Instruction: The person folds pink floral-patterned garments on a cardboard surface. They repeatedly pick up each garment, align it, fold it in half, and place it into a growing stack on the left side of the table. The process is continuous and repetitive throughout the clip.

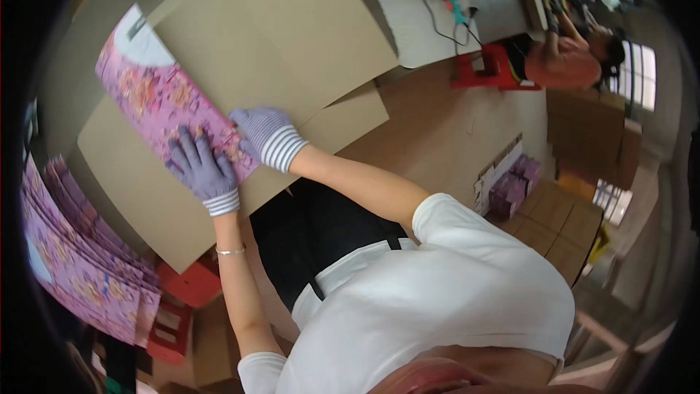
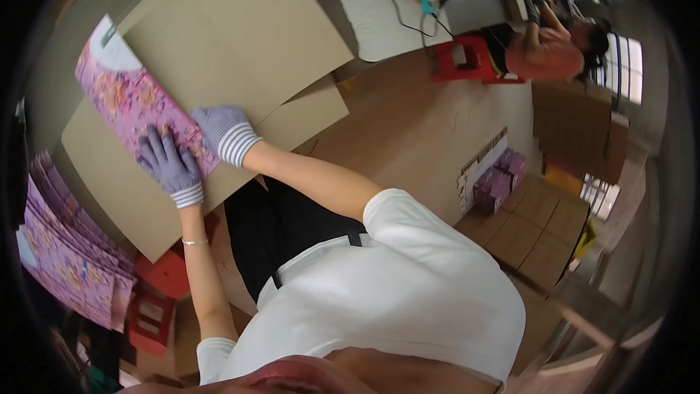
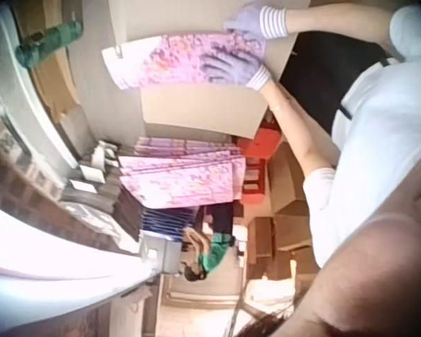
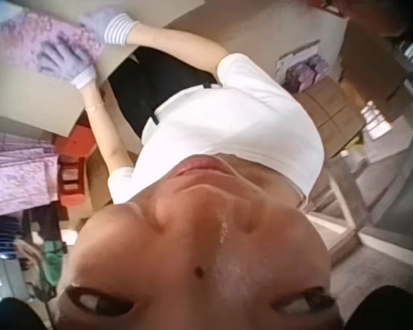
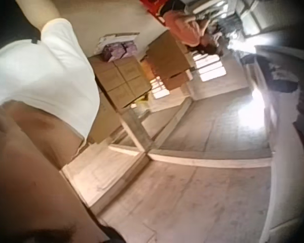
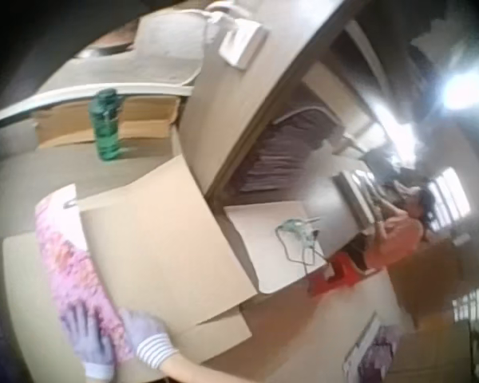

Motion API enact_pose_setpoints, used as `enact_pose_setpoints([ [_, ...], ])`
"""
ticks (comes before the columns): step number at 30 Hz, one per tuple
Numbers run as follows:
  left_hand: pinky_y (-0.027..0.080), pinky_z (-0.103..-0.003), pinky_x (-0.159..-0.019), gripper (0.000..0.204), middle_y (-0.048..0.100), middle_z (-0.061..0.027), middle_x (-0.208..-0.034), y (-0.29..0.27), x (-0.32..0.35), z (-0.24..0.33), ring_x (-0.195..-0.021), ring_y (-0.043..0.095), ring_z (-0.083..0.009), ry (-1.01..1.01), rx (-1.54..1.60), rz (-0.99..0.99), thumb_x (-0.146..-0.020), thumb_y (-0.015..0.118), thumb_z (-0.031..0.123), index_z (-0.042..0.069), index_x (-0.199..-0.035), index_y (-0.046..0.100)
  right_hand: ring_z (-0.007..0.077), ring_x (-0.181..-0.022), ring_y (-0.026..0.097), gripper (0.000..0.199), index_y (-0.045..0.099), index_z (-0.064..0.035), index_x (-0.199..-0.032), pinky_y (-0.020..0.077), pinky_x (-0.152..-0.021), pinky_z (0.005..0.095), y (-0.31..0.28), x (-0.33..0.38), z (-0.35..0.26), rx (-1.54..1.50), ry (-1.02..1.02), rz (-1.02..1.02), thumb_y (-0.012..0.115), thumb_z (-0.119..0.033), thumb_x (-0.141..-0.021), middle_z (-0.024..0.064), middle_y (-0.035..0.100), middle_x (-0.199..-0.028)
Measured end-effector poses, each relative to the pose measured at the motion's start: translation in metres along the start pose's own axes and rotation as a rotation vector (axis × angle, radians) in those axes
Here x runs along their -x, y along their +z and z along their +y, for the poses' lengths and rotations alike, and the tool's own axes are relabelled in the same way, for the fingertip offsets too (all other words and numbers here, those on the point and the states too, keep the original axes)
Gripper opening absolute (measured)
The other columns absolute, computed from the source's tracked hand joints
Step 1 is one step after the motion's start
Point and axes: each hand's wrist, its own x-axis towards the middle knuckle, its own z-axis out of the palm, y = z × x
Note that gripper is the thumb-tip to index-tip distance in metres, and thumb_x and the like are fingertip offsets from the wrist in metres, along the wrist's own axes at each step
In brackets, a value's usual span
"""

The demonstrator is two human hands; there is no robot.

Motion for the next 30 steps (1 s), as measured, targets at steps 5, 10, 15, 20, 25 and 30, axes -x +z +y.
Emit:
enact_pose_setpoints([
  [5, 0.02, -0.062, -0.111, 0.052, 0.034, -0.0173, -0.154, -0.015, 0.002, 0.004, -0.141, 0.03, -0.0424, 0.017, -0.057, -0.094, -0.086, 0.052, 0.026, 0.004, -0.133, 0.052, 0.0331, -0.086, 0.065, 0.036, 0.055, -0.0087, -0.107, 0.0521, -0.079, 0.0435, 0.003, 0.009, -0.002, -0.009, 0.085, -0.056, 0.072, -0.024, -0.079, 0.0127, 0.067, -0.092],
  [10, 0.017, -0.059, -0.114, 0.055, 0.033, -0.0153, -0.155, -0.009, 0.006, -0.003, -0.144, 0.026, -0.0383, 0.024, -0.075, -0.047, -0.09, 0.047, 0.023, 0.006, -0.143, 0.045, 0.0318, -0.082, 0.066, 0.031, 0.054, -0.0071, -0.102, 0.0531, -0.075, 0.0426, 0.002, 0.009, -0.008, -0.005, 0.044, -0.033, 0.069, -0.023, -0.08, 0.0132, 0.067, -0.084],
  [15, 0.017, -0.061, -0.113, 0.054, 0.035, -0.0164, -0.153, -0.012, 0.005, -0.002, -0.143, 0.028, -0.0398, 0.017, -0.076, -0.056, -0.09, 0.048, 0.023, 0.005, -0.141, 0.047, 0.0307, -0.08, 0.067, 0.031, 0.054, -0.0064, -0.099, 0.0538, -0.074, 0.0415, 0.009, 0.009, -0.006, -0.011, 0.032, 0.042, 0.07, -0.021, -0.078, 0.0133, 0.067, -0.081],
  [20, 0.019, -0.061, -0.112, 0.053, 0.036, -0.0166, -0.153, -0.013, 0.005, -0.003, -0.143, 0.028, -0.0406, 0.017, -0.088, -0.072, -0.09, 0.048, 0.024, 0.004, -0.139, 0.049, 0.0307, -0.08, 0.067, 0.034, 0.054, -0.0066, -0.099, 0.0538, -0.074, 0.0413, 0.005, 0.009, -0.008, 0.026, 0.029, 0.002, 0.073, -0.021, -0.075, 0.013, 0.067, -0.081],
  [25, 0.018, -0.06, -0.114, 0.054, 0.036, -0.0162, -0.153, -0.014, 0.002, 0.001, -0.143, 0.029, -0.0387, 0.003, -0.071, -0.064, -0.09, 0.047, 0.022, 0.004, -0.141, 0.046, 0.0298, -0.08, 0.067, 0.035, 0.054, -0.0062, -0.102, 0.0541, -0.075, 0.0407, 0.003, 0.007, -0.009, 0.037, 0.039, -0.029, 0.072, -0.02, -0.076, 0.0125, 0.066, -0.08],
  [30, 0.018, -0.06, -0.114, 0.054, 0.036, -0.0162, -0.153, -0.014, 0.002, 0.0, -0.143, 0.029, -0.0391, 0.0, -0.103, -0.092, -0.089, 0.048, 0.021, 0.005, -0.141, 0.046, 0.029, -0.081, 0.067, 0.031, 0.055, -0.0067, -0.101, 0.054, -0.075, 0.0404, 0.0, 0.011, -0.009, 0.027, -0.003, 0.021, 0.071, -0.018, -0.078, 0.0125, 0.066, -0.083],
])
